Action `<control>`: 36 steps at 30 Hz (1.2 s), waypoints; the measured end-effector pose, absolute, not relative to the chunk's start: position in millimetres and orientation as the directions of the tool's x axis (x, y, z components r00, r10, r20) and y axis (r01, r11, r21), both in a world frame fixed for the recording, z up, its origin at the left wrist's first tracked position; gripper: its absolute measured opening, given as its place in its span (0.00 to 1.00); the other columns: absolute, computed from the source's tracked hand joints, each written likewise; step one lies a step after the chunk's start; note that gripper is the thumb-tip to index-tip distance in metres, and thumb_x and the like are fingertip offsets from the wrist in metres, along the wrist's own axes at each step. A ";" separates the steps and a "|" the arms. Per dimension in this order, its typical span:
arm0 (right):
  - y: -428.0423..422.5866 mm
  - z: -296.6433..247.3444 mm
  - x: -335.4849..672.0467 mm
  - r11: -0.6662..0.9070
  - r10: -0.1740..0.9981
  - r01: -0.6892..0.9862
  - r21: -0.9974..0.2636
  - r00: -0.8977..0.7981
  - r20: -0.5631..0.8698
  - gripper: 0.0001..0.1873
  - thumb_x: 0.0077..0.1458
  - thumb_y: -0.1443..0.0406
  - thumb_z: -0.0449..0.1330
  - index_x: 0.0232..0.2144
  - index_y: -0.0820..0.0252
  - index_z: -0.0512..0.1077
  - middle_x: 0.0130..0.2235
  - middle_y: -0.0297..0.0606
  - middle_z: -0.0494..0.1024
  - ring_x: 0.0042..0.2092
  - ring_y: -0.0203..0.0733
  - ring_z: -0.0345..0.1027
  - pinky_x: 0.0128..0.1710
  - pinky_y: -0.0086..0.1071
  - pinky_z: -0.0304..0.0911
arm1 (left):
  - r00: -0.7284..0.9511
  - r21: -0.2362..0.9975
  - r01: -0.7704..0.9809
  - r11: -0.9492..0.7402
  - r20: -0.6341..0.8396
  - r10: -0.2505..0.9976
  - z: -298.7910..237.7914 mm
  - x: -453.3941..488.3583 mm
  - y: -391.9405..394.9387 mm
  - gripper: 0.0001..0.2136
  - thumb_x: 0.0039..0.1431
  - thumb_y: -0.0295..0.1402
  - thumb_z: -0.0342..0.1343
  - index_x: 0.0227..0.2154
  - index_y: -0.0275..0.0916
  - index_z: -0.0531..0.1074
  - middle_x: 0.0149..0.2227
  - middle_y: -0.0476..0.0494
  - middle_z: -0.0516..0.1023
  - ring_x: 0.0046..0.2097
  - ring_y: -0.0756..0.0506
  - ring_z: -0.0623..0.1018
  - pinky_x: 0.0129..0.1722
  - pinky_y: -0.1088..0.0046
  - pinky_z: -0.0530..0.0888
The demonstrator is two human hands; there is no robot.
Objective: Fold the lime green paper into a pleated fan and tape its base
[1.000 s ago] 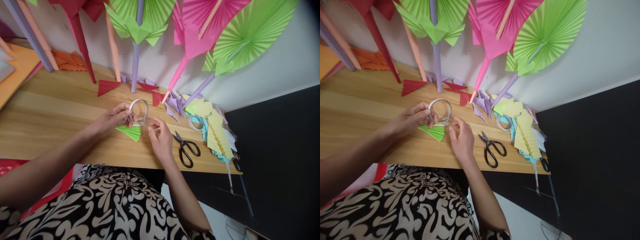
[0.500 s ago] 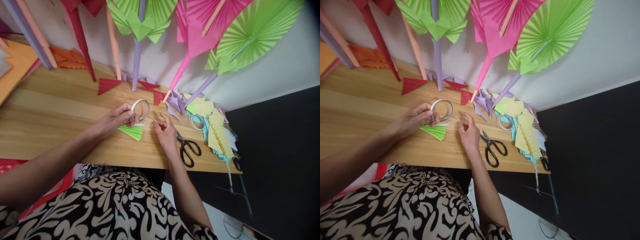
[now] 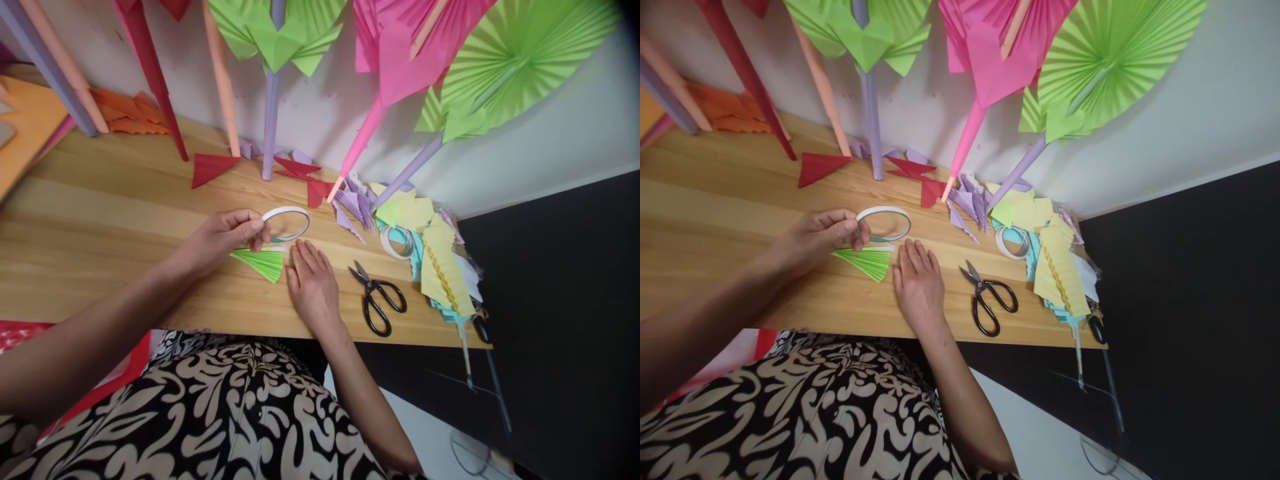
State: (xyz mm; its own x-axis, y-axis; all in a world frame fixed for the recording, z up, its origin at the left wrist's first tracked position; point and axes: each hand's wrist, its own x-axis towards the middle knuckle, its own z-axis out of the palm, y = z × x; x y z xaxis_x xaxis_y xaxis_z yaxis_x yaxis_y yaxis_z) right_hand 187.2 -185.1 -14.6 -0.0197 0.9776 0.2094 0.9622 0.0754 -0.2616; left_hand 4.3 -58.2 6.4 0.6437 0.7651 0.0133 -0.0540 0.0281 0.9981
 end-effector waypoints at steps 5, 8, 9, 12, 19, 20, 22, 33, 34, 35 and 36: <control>-186.6 -19.1 188.3 0.067 0.980 0.968 -0.243 -0.019 0.196 0.22 0.67 0.65 0.50 0.60 0.68 0.68 0.64 0.48 0.68 0.67 0.48 0.59 0.67 0.46 0.53 | 0.612 0.996 -0.068 0.058 -0.004 0.790 9.6 4.9 -60.5 0.19 0.62 0.49 0.57 0.31 0.36 0.75 0.27 0.48 0.74 0.30 0.51 0.72 0.33 0.76 0.68; -186.6 -17.4 188.4 0.059 0.982 0.969 -0.239 -0.012 0.190 0.23 0.67 0.65 0.50 0.60 0.67 0.68 0.64 0.47 0.67 0.67 0.47 0.58 0.67 0.45 0.52 | 0.582 0.997 -0.057 0.049 -0.007 0.813 10.8 5.2 -62.5 0.19 0.63 0.50 0.55 0.31 0.36 0.74 0.27 0.47 0.74 0.30 0.51 0.72 0.33 0.76 0.68; -186.6 -17.4 188.3 0.057 0.982 0.970 -0.237 -0.012 0.190 0.23 0.67 0.64 0.50 0.60 0.67 0.68 0.64 0.47 0.67 0.67 0.47 0.58 0.67 0.45 0.52 | 0.570 0.998 -0.055 0.039 -0.001 0.821 10.8 5.2 -63.0 0.19 0.63 0.49 0.55 0.31 0.36 0.75 0.27 0.47 0.74 0.30 0.51 0.72 0.33 0.76 0.68; -186.4 -18.5 187.9 0.058 0.981 0.971 -0.232 -0.012 0.196 0.23 0.68 0.64 0.49 0.60 0.68 0.68 0.64 0.47 0.67 0.67 0.47 0.58 0.67 0.44 0.52 | 0.530 0.997 -0.080 0.024 0.022 0.848 9.6 5.1 -63.2 0.18 0.63 0.49 0.56 0.30 0.37 0.74 0.28 0.47 0.75 0.30 0.51 0.71 0.32 0.76 0.67; -186.7 -18.8 187.5 0.049 0.982 0.971 -0.234 -0.005 0.186 0.23 0.68 0.64 0.49 0.61 0.66 0.67 0.64 0.46 0.67 0.67 0.46 0.58 0.67 0.44 0.52 | 0.476 0.987 -0.156 0.045 0.035 0.879 10.7 6.4 -62.6 0.17 0.61 0.48 0.59 0.29 0.37 0.75 0.29 0.46 0.76 0.28 0.51 0.71 0.31 0.75 0.67; -186.8 -18.5 187.7 0.048 0.983 0.971 -0.235 -0.004 0.185 0.23 0.68 0.64 0.49 0.61 0.66 0.67 0.64 0.46 0.67 0.67 0.46 0.58 0.67 0.44 0.52 | 0.468 0.984 -0.174 0.049 0.038 0.883 11.7 6.6 -62.5 0.17 0.60 0.48 0.60 0.28 0.37 0.75 0.29 0.47 0.76 0.27 0.52 0.71 0.30 0.75 0.67; -187.1 -18.1 188.0 0.050 0.984 0.970 -0.237 -0.007 0.179 0.23 0.68 0.65 0.49 0.61 0.68 0.67 0.64 0.47 0.67 0.67 0.47 0.57 0.67 0.44 0.51 | 0.455 0.973 -0.218 0.069 0.039 0.890 13.3 6.9 -62.1 0.17 0.59 0.48 0.61 0.28 0.37 0.75 0.28 0.47 0.76 0.27 0.52 0.71 0.29 0.75 0.67; -198.6 -1.6 202.6 0.022 0.947 0.908 -0.419 0.115 0.299 0.28 0.67 0.62 0.50 0.67 0.61 0.56 0.67 0.46 0.62 0.69 0.45 0.54 0.66 0.45 0.56 | 0.493 0.980 -0.189 0.068 0.035 0.870 9.1 4.3 -59.4 0.16 0.61 0.47 0.59 0.29 0.38 0.75 0.29 0.46 0.77 0.28 0.51 0.71 0.30 0.74 0.68; -206.1 1.9 212.0 -0.002 0.927 0.910 -0.415 0.158 0.341 0.27 0.67 0.63 0.49 0.66 0.60 0.58 0.66 0.46 0.65 0.68 0.46 0.55 0.65 0.46 0.56 | 0.486 0.980 -0.188 0.064 0.036 0.873 9.4 4.2 -59.9 0.16 0.62 0.47 0.59 0.29 0.38 0.75 0.29 0.46 0.77 0.28 0.51 0.71 0.30 0.74 0.67; -215.5 5.4 223.2 -0.037 0.906 0.917 -0.397 0.198 0.375 0.25 0.66 0.63 0.49 0.64 0.59 0.61 0.63 0.47 0.68 0.66 0.47 0.58 0.64 0.48 0.58 | 0.476 0.980 -0.189 0.059 0.039 0.879 10.0 4.2 -60.4 0.16 0.62 0.47 0.59 0.28 0.38 0.75 0.29 0.46 0.77 0.27 0.51 0.71 0.30 0.74 0.67; -226.6 8.7 235.5 -0.083 0.889 0.922 -0.378 0.240 0.390 0.23 0.66 0.63 0.50 0.61 0.59 0.65 0.59 0.47 0.72 0.63 0.48 0.63 0.62 0.48 0.60 | 0.470 0.981 -0.185 0.057 0.037 0.882 10.8 4.2 -60.9 0.16 0.62 0.47 0.59 0.29 0.38 0.75 0.29 0.46 0.76 0.27 0.51 0.71 0.30 0.74 0.67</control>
